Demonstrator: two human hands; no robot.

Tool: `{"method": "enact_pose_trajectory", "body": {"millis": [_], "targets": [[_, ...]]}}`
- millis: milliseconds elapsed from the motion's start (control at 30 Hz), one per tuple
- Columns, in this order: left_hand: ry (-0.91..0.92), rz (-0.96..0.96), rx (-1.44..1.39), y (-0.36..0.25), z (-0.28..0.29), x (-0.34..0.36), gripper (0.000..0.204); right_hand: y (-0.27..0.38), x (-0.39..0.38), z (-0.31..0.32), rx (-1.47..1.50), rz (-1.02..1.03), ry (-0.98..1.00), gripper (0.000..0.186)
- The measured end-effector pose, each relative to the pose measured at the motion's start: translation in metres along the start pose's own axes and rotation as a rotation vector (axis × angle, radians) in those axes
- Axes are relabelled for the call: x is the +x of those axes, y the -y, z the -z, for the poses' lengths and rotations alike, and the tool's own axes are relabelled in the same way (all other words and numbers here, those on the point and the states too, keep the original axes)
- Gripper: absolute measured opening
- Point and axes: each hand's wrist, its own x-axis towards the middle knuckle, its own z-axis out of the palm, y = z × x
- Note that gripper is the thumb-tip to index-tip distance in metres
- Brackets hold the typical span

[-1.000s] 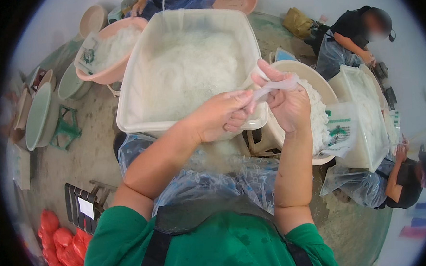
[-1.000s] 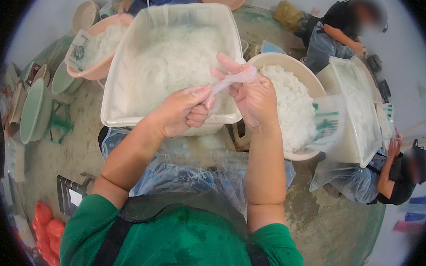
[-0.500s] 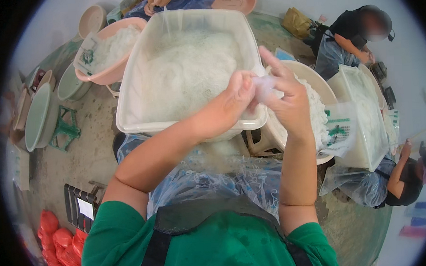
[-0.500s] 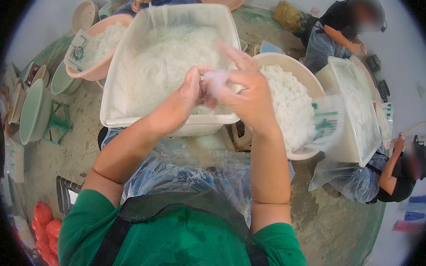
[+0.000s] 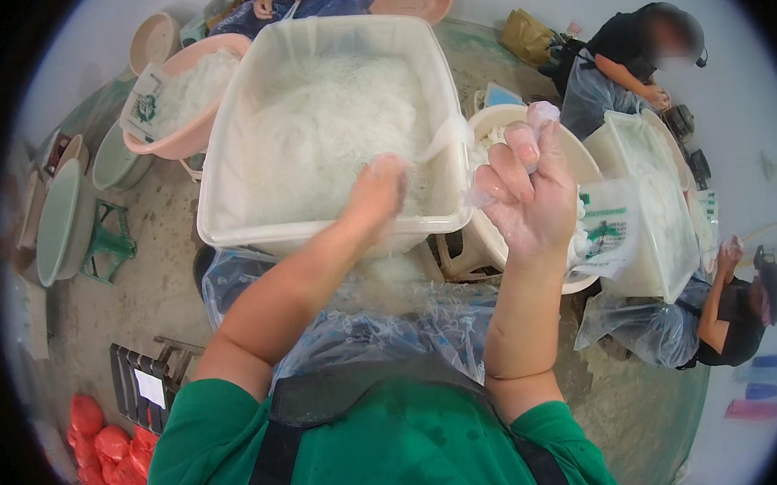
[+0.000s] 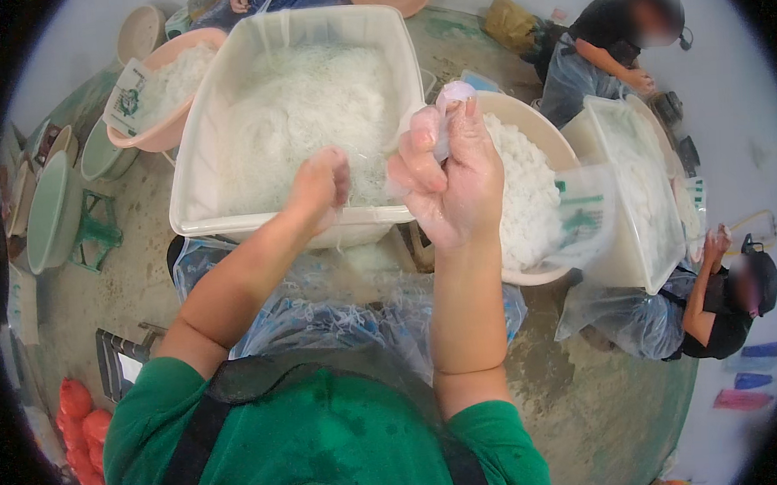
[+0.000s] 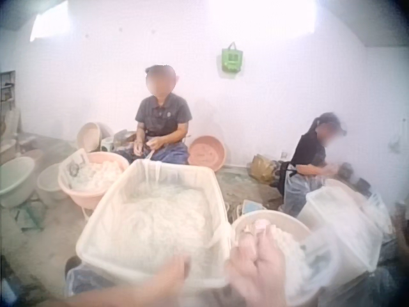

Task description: The person repeatedly picks up strands of white noodles from a large tub of water, separates them by hand, and places them into a smaller bowl. The process is continuous and repetitive.

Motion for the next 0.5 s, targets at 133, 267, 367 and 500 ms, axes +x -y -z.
{"method": "enact_pose_trajectory", "body": {"millis": [133, 267, 367, 500], "targets": [[0.056, -0.110, 0.019, -0.011, 0.001, -0.003, 0.016, -0.014, 0.008, -0.043, -0.604, 0.150, -0.454, 0.018], [0.430, -0.510, 0.365, -0.021, -0.029, -0.032, 0.036, -0.023, 0.008, -0.035, -1.139, 0.210, -0.621, 0.018], [0.554, -0.404, 0.300, -0.024, -0.028, -0.033, 0.037, -0.021, 0.001, -0.030, -1.155, 0.164, -0.658, 0.016], [0.692, -0.007, 0.118, -0.042, -0.007, -0.028, 0.036, -0.012, -0.019, -0.018, -0.849, 0.186, -0.715, 0.025]]}}
